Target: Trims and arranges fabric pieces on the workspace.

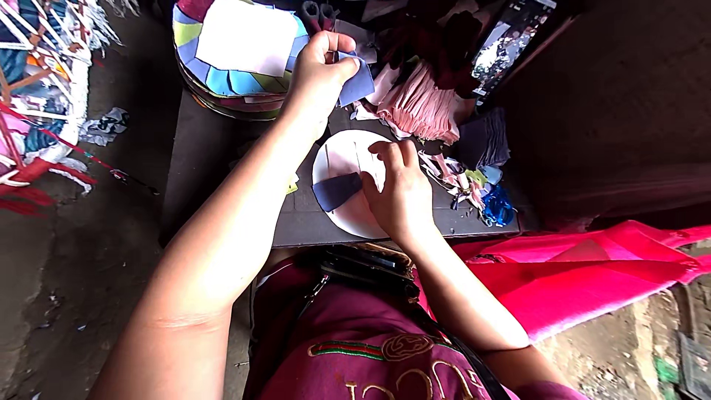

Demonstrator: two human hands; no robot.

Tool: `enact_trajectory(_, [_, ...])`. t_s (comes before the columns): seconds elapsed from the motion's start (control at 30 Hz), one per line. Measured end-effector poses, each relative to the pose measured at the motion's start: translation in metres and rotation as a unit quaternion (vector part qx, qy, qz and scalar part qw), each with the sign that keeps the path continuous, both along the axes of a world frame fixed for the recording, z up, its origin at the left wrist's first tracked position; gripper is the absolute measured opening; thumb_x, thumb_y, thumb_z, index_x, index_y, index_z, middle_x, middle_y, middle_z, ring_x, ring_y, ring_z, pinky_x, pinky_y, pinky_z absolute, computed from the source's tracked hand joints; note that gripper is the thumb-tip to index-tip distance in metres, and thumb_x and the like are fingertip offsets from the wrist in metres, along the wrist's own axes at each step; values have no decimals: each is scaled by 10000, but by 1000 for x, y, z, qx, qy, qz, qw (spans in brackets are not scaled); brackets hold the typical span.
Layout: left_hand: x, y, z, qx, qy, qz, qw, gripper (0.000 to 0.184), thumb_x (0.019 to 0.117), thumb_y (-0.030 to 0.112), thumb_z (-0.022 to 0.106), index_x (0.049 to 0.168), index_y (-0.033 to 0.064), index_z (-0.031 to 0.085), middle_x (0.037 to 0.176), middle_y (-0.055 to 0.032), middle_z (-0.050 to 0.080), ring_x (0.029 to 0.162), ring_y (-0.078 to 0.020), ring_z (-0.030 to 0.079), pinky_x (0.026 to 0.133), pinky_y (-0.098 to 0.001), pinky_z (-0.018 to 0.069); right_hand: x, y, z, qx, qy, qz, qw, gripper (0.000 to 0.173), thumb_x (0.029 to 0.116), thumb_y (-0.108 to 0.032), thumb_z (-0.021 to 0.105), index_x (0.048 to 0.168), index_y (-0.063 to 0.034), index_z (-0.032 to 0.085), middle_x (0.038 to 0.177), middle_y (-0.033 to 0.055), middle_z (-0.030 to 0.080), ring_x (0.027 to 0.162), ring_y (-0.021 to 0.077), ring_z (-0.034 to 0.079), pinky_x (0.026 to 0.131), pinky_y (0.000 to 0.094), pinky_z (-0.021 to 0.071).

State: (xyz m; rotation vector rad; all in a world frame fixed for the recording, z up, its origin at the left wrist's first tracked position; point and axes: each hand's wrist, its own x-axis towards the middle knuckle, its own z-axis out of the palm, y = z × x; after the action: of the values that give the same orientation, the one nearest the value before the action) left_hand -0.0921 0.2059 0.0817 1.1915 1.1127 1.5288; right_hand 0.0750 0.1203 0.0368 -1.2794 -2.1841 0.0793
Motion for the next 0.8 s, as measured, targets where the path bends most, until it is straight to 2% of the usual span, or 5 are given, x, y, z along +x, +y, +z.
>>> enact_trajectory(0.1, [-1,0,-1,0,6,-1,1000,226,977,-13,578,1198,22,551,1017,-81,581,877,-130,631,803,-294,561,-4,3,-6,19,7,37,999,145,926,-56,673,1063,-31,711,1035,173,646,921,331,662,714,449,557])
enact_trajectory(0.27, [2,-1,-1,-2,23,-4,1000,237,983,4,585,1216,22,542,1025,-76,577,887,-124,629,808,-297,561,1,12,-2,-33,-18,55,998,257,914,-71,662,1161,-40,725,1128,171,666,1032,355,637,814,488,535])
enact_trajectory(0.33, [2,-2,-2,1,28,-7,1000,238,980,3,587,1214,20,544,1018,-74,575,885,-123,625,810,-301,561,5,16,1,-74,-30,75,994,230,897,-77,708,1122,-44,737,1157,173,650,1050,361,620,833,504,533])
enact_trajectory(0.47, [4,-2,-1,1,34,-12,999,249,977,-5,584,1221,22,539,1013,-67,577,874,-115,632,808,-297,566,6,24,0,-85,-23,104,991,136,880,-73,729,1008,-29,738,1069,164,667,1005,349,631,833,488,530])
enact_trajectory(0.8, [4,-2,-3,-3,40,-16,999,243,977,-5,587,1214,24,542,1001,-57,577,866,-109,629,805,-290,561,6,32,9,-155,-29,128,979,100,923,-96,669,981,-17,687,861,133,676,839,286,671,748,458,530])
